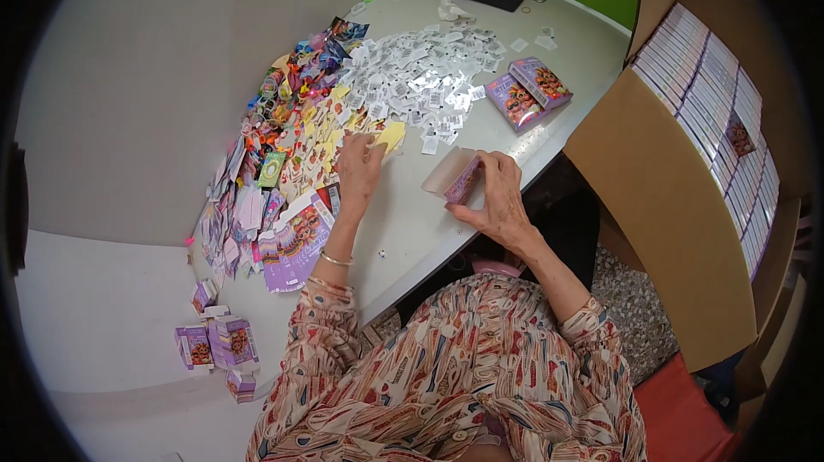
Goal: The recorder is packaging small toy cards and instruction pamphlets into individual pink packets at a factory workstation.
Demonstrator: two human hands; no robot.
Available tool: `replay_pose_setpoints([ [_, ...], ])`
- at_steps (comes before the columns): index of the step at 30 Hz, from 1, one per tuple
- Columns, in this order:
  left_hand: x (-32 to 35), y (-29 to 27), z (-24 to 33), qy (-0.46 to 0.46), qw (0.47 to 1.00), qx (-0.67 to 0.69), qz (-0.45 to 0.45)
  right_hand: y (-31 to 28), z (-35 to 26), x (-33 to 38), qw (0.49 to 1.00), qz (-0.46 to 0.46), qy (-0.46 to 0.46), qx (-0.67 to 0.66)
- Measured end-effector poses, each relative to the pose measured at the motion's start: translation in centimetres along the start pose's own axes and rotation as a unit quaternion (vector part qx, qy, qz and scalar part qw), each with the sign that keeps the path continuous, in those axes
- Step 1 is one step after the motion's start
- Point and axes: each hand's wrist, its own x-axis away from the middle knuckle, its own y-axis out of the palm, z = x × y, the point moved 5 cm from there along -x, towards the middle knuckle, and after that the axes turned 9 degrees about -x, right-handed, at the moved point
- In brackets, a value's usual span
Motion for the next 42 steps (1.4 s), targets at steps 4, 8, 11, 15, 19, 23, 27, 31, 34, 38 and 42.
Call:
replay_pose_setpoints([
  [4, -0.2, 1.3, -0.7, 0.016, 0.994, -0.103, -0.008, 0.4, 0.3, 0.3, 1.0, 0.018, -0.016, -0.021],
  [8, -0.3, 1.3, -1.6, -0.007, 0.998, -0.051, 0.037, 0.2, -0.3, -0.1, 0.999, -0.014, -0.028, -0.019],
  [11, -0.7, 0.8, -2.1, -0.044, 0.998, 0.037, 0.032, 0.0, 0.0, 0.1, 0.999, 0.005, -0.044, -0.015],
  [15, -0.6, 0.3, -3.0, -0.095, 0.984, 0.148, 0.019, 0.0, -0.3, 0.2, 0.998, 0.017, -0.063, -0.01],
  [19, -0.5, -0.1, -3.1, -0.118, 0.966, 0.227, 0.025, 0.2, -0.5, 0.2, 0.998, 0.011, -0.053, -0.016],
  [23, -0.5, -1.6, -2.3, -0.091, 0.972, 0.215, 0.038, 0.3, -1.3, 0.3, 0.998, 0.009, -0.067, -0.017],
  [27, -0.5, -3.9, 0.4, -0.077, 0.962, 0.254, 0.067, 0.5, -1.6, 0.5, 0.998, 0.017, -0.058, -0.015],
  [31, 0.1, -5.6, 3.8, -0.093, 0.931, 0.352, -0.002, 0.1, -1.4, 0.3, 0.998, 0.021, -0.053, -0.005],
  [34, 1.3, -8.5, 7.7, -0.047, 0.948, 0.313, 0.022, 0.3, -1.7, 0.2, 0.998, 0.023, -0.058, -0.014],
  [38, 2.9, -9.7, 11.4, 0.04, 0.975, 0.217, 0.012, 0.4, -1.3, 0.4, 0.997, 0.027, -0.054, -0.037],
  [42, 4.0, -10.0, 14.4, 0.175, 0.976, 0.11, 0.062, 0.5, -1.1, 0.7, 0.998, 0.031, -0.044, -0.044],
])
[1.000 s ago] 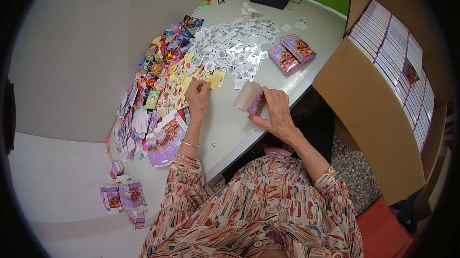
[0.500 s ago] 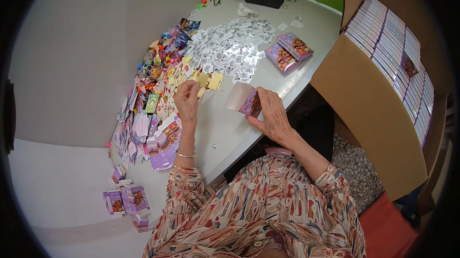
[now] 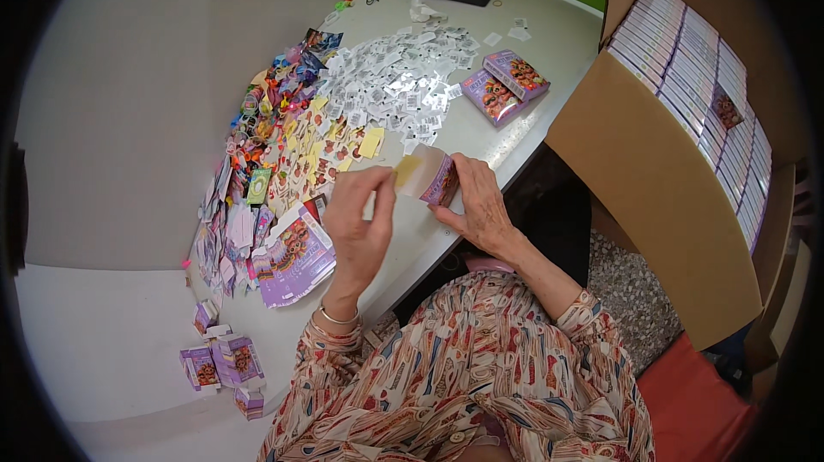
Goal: The recorder is packaging small toy cards and instruction pamphlets into individual pink packets at a factory workstation.
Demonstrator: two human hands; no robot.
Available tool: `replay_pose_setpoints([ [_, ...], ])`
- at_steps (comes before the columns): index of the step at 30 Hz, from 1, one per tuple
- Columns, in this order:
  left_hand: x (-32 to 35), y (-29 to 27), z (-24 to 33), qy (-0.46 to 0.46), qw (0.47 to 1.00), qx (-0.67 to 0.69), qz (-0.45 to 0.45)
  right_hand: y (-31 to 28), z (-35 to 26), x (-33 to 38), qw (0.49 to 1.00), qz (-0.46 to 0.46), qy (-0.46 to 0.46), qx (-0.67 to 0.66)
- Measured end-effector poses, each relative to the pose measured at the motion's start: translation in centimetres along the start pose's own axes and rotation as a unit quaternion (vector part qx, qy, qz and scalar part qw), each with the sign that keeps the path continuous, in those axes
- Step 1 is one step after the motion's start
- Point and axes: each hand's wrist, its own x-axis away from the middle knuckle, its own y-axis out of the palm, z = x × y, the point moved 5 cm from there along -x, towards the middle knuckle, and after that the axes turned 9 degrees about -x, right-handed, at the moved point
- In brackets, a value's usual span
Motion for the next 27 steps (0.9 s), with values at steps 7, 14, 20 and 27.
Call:
replay_pose_setpoints([
  [7, -0.2, 1.8, -0.5, 0.017, 0.999, -0.021, -0.03, -1.0, 0.3, 0.0, 0.999, 0.037, -0.01, 0.023],
  [14, 0.9, 7.8, -10.4, -0.145, 0.981, 0.021, -0.128, -6.5, 1.9, -0.8, 0.987, 0.124, 0.055, 0.086],
  [20, 1.2, 11.9, -11.6, -0.147, 0.98, -0.066, -0.116, -6.1, 1.9, -0.1, 0.989, 0.114, 0.063, 0.072],
  [27, 0.9, 12.5, -13.2, -0.171, 0.973, -0.097, -0.119, -5.0, 1.9, -0.2, 0.991, 0.1, 0.066, 0.062],
])
